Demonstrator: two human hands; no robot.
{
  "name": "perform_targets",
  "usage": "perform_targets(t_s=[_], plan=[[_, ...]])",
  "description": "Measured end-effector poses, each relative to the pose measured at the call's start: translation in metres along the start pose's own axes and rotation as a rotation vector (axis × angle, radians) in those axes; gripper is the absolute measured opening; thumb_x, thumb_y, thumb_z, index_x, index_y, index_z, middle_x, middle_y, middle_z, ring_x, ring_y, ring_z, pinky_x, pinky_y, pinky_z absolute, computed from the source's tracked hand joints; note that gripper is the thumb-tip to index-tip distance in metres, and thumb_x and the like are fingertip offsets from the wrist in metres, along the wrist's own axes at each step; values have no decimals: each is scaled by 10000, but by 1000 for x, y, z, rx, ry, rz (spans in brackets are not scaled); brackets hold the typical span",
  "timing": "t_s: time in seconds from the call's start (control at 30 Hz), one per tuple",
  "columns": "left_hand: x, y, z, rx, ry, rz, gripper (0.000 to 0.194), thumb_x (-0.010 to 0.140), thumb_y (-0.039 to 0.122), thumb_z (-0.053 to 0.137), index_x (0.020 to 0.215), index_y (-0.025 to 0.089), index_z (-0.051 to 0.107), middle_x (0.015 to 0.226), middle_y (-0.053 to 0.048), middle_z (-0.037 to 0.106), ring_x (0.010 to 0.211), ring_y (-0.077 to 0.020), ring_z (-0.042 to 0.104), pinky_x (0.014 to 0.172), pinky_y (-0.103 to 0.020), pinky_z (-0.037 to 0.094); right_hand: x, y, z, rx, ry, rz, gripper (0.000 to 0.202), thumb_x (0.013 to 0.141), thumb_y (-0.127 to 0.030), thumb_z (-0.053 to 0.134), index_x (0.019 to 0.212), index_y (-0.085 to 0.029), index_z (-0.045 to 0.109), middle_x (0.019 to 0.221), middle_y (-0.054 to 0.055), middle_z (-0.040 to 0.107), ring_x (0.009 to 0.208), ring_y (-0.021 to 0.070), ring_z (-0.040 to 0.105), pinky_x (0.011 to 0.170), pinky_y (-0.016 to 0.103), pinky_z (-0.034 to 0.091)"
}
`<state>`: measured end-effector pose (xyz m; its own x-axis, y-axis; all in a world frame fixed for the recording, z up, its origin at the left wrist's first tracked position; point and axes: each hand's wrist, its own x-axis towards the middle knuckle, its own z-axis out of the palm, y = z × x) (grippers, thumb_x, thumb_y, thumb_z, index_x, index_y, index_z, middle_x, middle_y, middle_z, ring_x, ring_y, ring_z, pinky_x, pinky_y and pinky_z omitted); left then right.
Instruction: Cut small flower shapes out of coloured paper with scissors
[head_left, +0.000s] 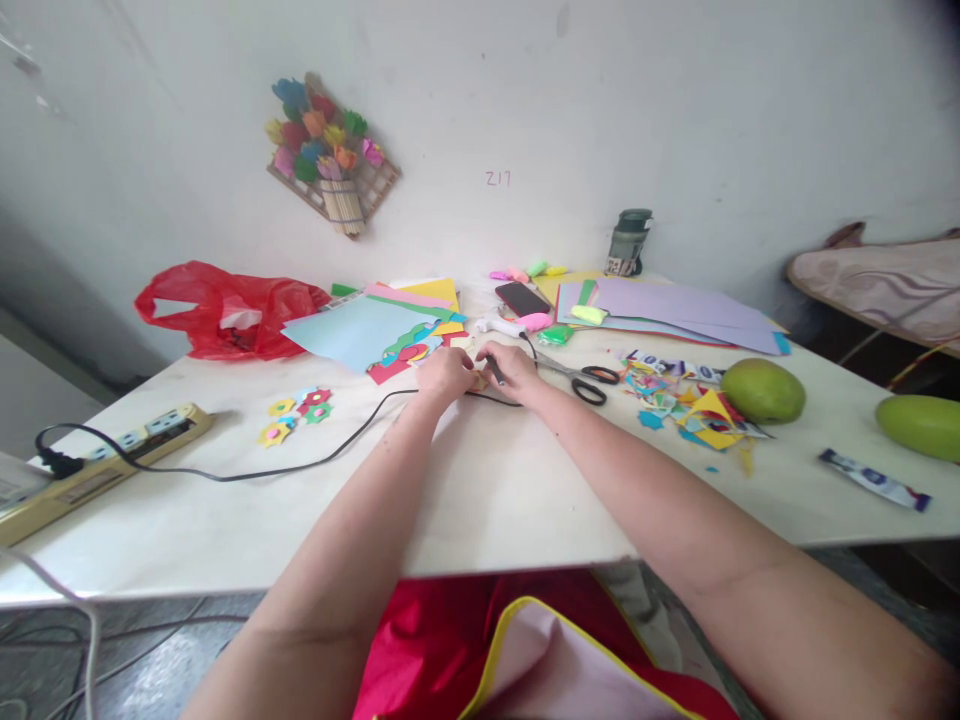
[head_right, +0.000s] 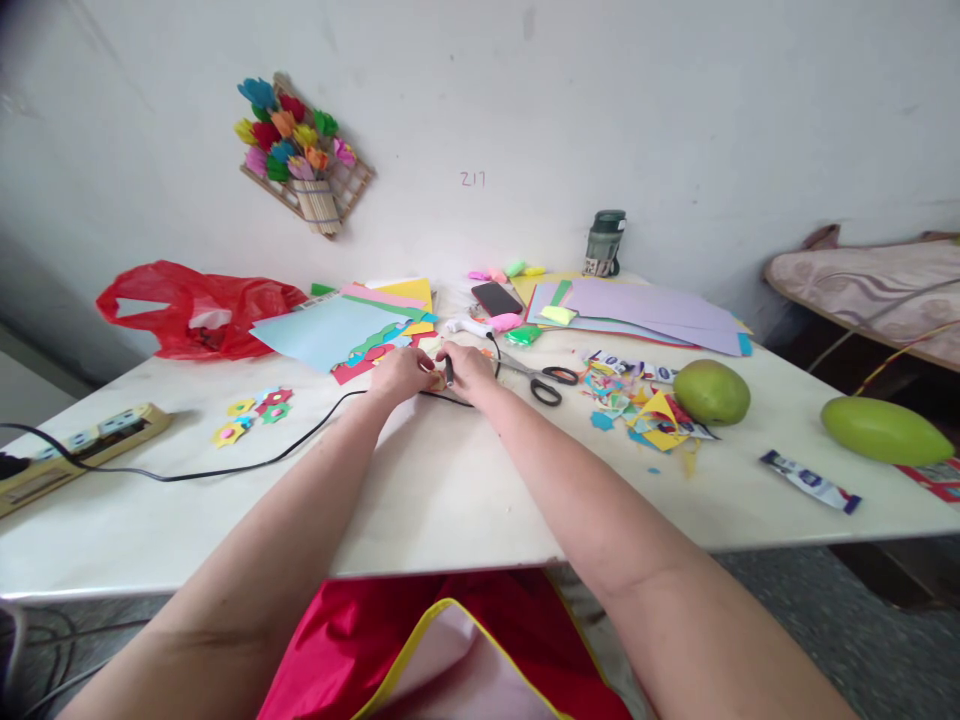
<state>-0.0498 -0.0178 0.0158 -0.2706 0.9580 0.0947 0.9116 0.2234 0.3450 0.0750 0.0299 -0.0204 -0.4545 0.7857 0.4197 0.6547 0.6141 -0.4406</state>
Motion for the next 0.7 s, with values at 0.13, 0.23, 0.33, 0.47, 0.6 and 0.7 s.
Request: perform_targets(t_s=[0.13, 0.23, 0.33, 0.47, 0.6, 0.7], plan=[[-1, 1, 1, 51, 3, 17, 326, 644, 327, 666, 961, 264, 710, 1084, -70, 676, 998, -258, 614, 833, -343, 472, 1, 3, 6, -71, 24, -26, 333, 683, -167, 558, 994, -213, 667, 773, 27, 686, 739, 195, 613, 613, 257, 371], [-1, -1, 3, 44, 12, 26, 341, 659, 314, 656, 997, 278, 691, 1032, -48, 691, 1028, -248, 593, 866, -340, 458, 1, 3, 9, -126, 26, -53, 318, 710, -223, 558, 1009, -223, 667, 776, 35, 672, 724, 199, 607, 608, 260, 362], [0, -4, 6, 41, 30, 47, 367, 670, 328, 654, 1034, 280, 665, 1020, -35, 689, 1120, -266, 526, 911, -357, 433, 1, 2, 8, -171, 17, -53, 300, 757, -273, 535, 1022, -226, 669, 810, 54, 660, 725, 203, 608, 621, 265, 369], [2, -8, 11, 55, 74, 76, 359, 690, 349, 650, 1038, 261, 634, 1166, -54, 619, 1187, -281, 458, 956, -384, 398, 0, -3, 3, -175, -5, -28, 311, 781, -335, 548, 1046, -229, 670, 859, 70, 657, 764, 215, 615, 655, 275, 396], [1, -9, 15, 43, 72, 74, 318, 735, 375, 614, 1032, 262, 602, 1234, -66, 565, 1236, -295, 406, 1001, -430, 348, 1, -3, 4, -153, -4, 18, 281, 807, -261, 516, 1035, -244, 680, 898, 67, 669, 799, 204, 621, 691, 280, 420], [0, -11, 16, 15, 23, 64, 353, 754, 405, 582, 1076, 260, 570, 1298, -73, 520, 1275, -310, 361, 1023, -462, 312, 4, 3, 8, -90, 15, 57, 271, 774, -221, 548, 1007, -245, 685, 873, 46, 685, 805, 200, 631, 693, 278, 438]])
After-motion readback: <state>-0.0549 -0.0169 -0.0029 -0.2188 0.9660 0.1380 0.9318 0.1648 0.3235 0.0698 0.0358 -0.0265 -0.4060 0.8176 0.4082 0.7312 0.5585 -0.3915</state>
